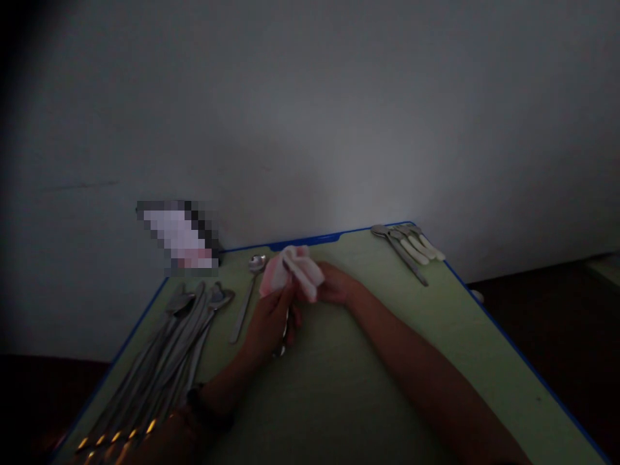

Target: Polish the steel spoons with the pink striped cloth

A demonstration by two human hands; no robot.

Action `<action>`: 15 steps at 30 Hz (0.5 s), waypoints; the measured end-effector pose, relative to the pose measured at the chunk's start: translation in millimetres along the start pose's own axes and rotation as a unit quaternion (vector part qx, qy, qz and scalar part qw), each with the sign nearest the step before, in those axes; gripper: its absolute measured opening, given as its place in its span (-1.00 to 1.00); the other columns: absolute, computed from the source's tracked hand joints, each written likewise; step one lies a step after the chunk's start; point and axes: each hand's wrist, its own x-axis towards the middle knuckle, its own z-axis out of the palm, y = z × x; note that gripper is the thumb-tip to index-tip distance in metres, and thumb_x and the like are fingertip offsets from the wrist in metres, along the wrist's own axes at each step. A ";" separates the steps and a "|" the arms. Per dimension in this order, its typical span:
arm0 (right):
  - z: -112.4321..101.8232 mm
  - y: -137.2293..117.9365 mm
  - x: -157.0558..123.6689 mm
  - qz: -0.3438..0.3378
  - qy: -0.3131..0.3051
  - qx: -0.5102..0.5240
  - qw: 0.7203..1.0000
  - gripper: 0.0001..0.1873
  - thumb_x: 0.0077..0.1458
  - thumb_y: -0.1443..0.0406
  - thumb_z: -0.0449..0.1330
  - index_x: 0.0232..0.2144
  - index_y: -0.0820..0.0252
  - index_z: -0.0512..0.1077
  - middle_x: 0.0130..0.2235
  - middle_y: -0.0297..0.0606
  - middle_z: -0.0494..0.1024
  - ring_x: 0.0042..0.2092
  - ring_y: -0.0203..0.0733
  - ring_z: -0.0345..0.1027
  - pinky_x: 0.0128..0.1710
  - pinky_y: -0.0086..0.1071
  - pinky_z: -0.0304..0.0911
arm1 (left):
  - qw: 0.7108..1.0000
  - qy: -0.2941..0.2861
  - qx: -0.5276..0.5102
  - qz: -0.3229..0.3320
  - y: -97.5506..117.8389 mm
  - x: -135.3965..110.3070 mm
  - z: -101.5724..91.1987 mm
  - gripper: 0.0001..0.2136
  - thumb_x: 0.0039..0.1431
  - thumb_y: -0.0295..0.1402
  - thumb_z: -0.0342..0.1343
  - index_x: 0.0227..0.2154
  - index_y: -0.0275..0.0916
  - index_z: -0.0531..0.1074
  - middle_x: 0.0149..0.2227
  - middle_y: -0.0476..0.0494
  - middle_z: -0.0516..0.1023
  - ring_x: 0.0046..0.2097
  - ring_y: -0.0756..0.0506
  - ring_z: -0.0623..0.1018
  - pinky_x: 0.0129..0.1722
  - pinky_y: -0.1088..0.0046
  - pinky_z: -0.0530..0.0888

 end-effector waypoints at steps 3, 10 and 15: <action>-0.3 1.2 -2.1 0.019 -0.030 0.043 0.998 -0.84 -0.18 0.34 0.27 -0.47 0.35 0.45 -0.52 -0.27 0.50 -0.45 -0.30 0.37 -0.36 -0.43 0.31 | 0.999 -0.012 0.031 0.007 -4.2 1.4 0.0 -0.55 0.22 -0.08 -0.20 -0.57 -0.29 0.36 -0.82 0.07 0.28 -0.83 0.07 0.25 -0.84 0.62 0.10; -4.9 -0.4 10.7 -0.052 0.079 0.149 0.984 -0.90 0.04 0.41 0.09 -0.39 0.30 0.42 -0.49 -0.32 0.52 -0.50 -0.35 0.35 -0.48 -0.50 0.30 | 0.999 -0.042 0.003 0.023 -6.4 1.2 6.8 -0.67 0.22 -0.16 -0.18 -0.31 -0.29 0.37 -0.69 0.08 0.37 -0.74 0.06 0.33 -0.77 0.60 0.23; -1.9 -1.6 13.4 -0.078 0.096 0.180 0.976 -0.75 0.16 0.42 -0.07 -0.37 0.26 0.40 -0.45 -0.31 0.54 -0.44 -0.33 0.39 -0.36 -0.47 0.35 | 0.997 -0.021 0.029 0.069 -6.0 -0.6 7.2 -0.70 0.24 -0.21 -0.20 -0.40 -0.27 0.34 -0.73 0.15 0.21 -0.75 0.10 0.25 -0.73 0.63 0.20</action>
